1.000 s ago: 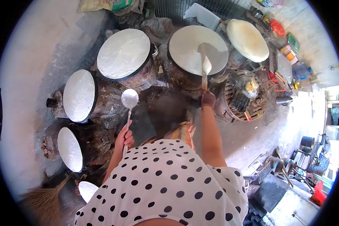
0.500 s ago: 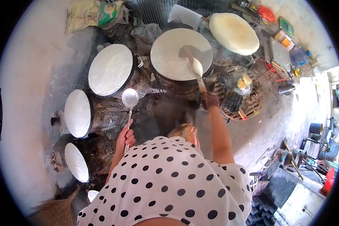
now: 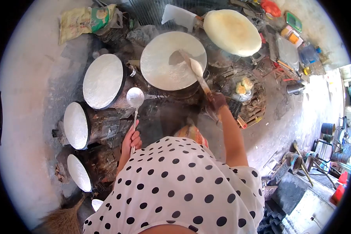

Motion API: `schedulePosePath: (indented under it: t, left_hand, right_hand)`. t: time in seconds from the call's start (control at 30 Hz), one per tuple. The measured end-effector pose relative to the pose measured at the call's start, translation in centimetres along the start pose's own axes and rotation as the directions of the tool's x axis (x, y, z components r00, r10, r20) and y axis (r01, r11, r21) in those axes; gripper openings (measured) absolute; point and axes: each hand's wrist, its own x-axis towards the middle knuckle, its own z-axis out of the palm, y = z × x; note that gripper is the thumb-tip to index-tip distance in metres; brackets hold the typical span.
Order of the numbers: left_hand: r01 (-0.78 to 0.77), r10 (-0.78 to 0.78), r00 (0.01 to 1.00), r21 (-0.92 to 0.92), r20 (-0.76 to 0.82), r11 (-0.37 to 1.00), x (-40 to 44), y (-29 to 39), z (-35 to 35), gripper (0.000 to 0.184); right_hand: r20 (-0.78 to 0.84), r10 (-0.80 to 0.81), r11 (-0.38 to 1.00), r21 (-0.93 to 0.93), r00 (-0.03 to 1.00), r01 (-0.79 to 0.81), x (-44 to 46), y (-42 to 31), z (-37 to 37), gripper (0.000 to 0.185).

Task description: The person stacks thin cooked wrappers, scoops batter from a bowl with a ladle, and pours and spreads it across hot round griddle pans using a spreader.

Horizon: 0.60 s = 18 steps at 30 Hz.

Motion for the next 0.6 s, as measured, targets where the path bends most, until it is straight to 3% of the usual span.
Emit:
schedulePosePath:
  t: [0.03,0.07,0.1,0.17,0.23,0.27,0.3,0.37,0.4,0.43,0.47,0.5,0.53,0.57,0.6]
  left_hand:
    - [-0.008,0.008,1.0,-0.006,-0.009,1.0,0.4,-0.1,0.3,0.036]
    - [-0.008,0.008,1.0,-0.003,-0.005,1.0,0.7,-0.3,0.3,0.036]
    - [-0.009,0.01,1.0,-0.007,0.011,1.0,0.9,-0.4,0.1,0.036]
    - [-0.012,0.013,1.0,-0.009,0.025,1.0,0.8,-0.5,0.0,0.036]
    - [-0.005,0.006,0.999,-0.045,0.033,0.999,0.7,-0.5,0.1,0.036]
    - [-0.008,0.009,0.999,-0.045,0.033,0.999,0.5,-0.3,0.3,0.036]
    - [-0.018,0.018,1.0,-0.019,0.008,1.0,0.0,-0.1,0.6,0.036]
    - [-0.041,0.041,0.999,0.004,-0.01,0.999,-0.4,0.1,0.7,0.036]
    - [-0.055,0.055,0.998,0.006,-0.023,0.998,-0.6,-0.1,0.5,0.036]
    - [-0.064,0.064,0.997,0.01,-0.037,0.998,-0.7,-0.2,0.2,0.036]
    - [-0.063,0.063,0.997,0.013,-0.037,0.998,-0.5,-0.3,-0.3,0.036]
    - [-0.036,0.036,0.999,0.012,-0.031,0.999,-0.2,-0.5,-1.0,0.036]
    - [-0.009,0.01,1.0,0.01,-0.027,1.0,-0.2,-0.6,-1.3,0.036]
    - [-0.007,0.007,1.0,0.014,-0.03,1.0,-0.3,-0.6,-1.2,0.036]
    - [0.013,-0.012,1.0,0.055,-0.024,0.998,-0.3,-0.6,-0.9,0.036]
  right_hand:
    - [-0.068,0.012,0.99,-0.142,0.998,-0.022,0.9,-2.5,0.6,0.029]
    - [-0.185,0.055,0.898,-0.42,0.981,-0.129,0.8,-6.1,3.1,0.025]
    - [-0.269,0.103,0.787,-0.566,0.958,-0.243,0.4,-9.6,5.7,0.021]
    - [-0.363,0.123,0.636,-0.686,0.924,-0.354,0.3,-14.1,10.4,0.018]
    - [-0.294,-0.081,0.624,-0.76,0.952,-0.181,-0.5,-12.1,10.8,0.02]
    - [-0.206,-0.282,0.57,-0.822,0.937,-0.01,-1.1,-10.6,10.8,0.023]
    - [-0.103,-0.468,0.478,-0.865,0.878,0.153,-1.7,-9.0,10.8,0.026]
    - [0.133,-0.763,0.2,-0.882,0.633,0.426,-2.2,-6.6,11.2,0.031]
    - [0.138,-0.765,0.197,-0.88,0.629,0.432,-2.2,-5.4,11.5,0.031]
    - [-0.098,-0.611,0.217,-0.975,0.785,0.047,-2.3,-3.8,12.0,0.033]
    - [-0.319,-0.391,0.439,-0.889,0.863,-0.13,-3.1,-4.7,14.1,0.035]
    - [-0.507,-0.13,0.563,-0.745,0.852,-0.358,-4.0,-5.9,16.5,0.038]
    - [-0.51,-0.124,0.565,-0.741,0.851,-0.362,-3.0,-5.0,17.2,0.038]
    - [-0.258,-0.342,0.563,-0.826,0.904,-0.022,-1.7,-4.1,17.6,0.039]
    - [0.003,-0.547,0.484,-0.815,0.837,0.32,-1.0,-3.3,17.7,0.041]
